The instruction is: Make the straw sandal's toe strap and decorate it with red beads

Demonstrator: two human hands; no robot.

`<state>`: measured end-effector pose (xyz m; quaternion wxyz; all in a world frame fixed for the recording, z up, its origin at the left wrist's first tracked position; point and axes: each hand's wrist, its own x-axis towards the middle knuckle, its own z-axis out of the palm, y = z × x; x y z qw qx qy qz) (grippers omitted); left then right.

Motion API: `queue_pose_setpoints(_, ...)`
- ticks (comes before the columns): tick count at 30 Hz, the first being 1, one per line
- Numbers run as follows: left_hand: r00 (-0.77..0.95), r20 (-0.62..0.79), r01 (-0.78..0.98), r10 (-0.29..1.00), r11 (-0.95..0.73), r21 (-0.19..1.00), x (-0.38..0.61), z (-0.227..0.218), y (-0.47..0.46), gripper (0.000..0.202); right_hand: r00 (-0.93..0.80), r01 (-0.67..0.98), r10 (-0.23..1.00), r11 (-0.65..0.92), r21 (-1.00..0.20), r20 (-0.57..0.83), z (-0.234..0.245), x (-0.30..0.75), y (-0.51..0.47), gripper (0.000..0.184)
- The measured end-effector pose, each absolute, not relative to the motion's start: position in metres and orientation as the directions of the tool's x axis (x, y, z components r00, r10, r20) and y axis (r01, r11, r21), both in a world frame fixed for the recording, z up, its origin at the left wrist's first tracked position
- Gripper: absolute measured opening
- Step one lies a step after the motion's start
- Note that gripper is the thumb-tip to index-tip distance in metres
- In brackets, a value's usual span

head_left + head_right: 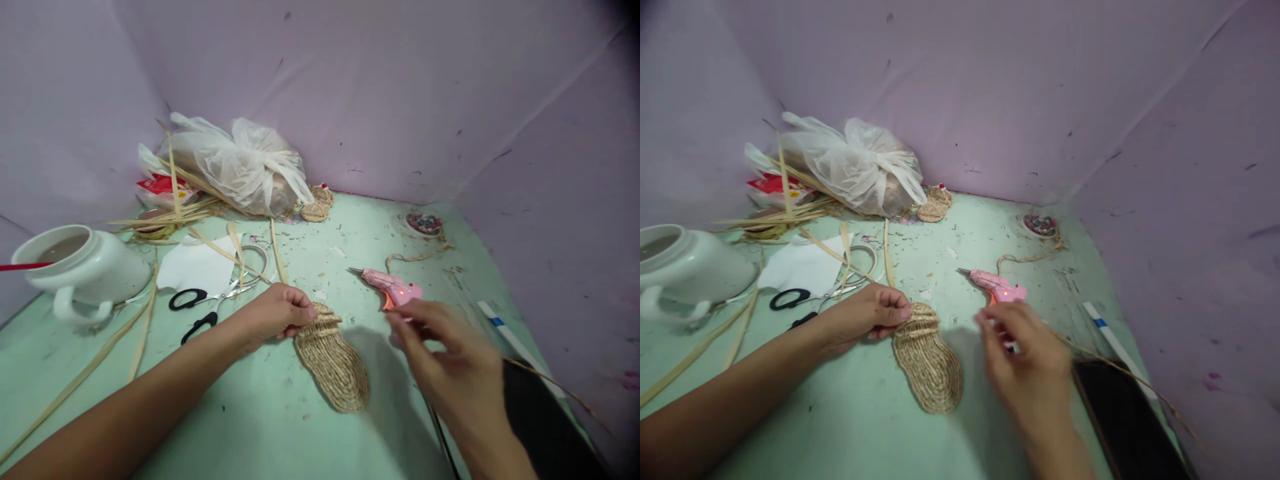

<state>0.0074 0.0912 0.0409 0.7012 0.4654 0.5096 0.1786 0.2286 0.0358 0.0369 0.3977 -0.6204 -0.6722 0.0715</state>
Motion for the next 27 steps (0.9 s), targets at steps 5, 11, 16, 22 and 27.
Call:
queue_pose_setpoints(5, 0.439, -0.521, 0.209, 0.732, 0.481, 0.851, 0.008, 0.04, 0.09, 0.019, -0.295, 0.745, 0.805, 0.531, -0.404, 0.514, 0.03, 0.187, 0.029, 0.016)
queue_pose_setpoints(11, 0.437, -0.53, 0.221, 0.727, 0.484, 0.847, 0.009, 0.039, 0.09, 0.018, -0.261, 0.827, 0.761, 0.494, -0.269, 0.594, 0.021, 0.183, 0.035, 0.012)
queue_pose_setpoints(16, 0.435, -0.541, 0.22, 0.72, 0.497, 0.839, 0.009, 0.038, 0.09, 0.017, -0.278, 0.852, 0.727, 0.488, -0.188, 0.628, 0.022, 0.182, 0.034, 0.013)
queue_pose_setpoints(22, 0.43, -0.537, 0.242, 0.726, 0.481, 0.843, 0.009, 0.042, 0.089, 0.016, -0.342, 0.864, 0.68, 0.499, -0.067, 0.649, 0.024, 0.181, 0.034, 0.016)
queue_pose_setpoints(27, 0.419, -0.541, 0.259, 0.73, 0.475, 0.841, 0.01, 0.044, 0.089, 0.014, -0.329, 0.864, 0.672, 0.498, -0.077, 0.663, 0.021, 0.182, 0.033, 0.016)
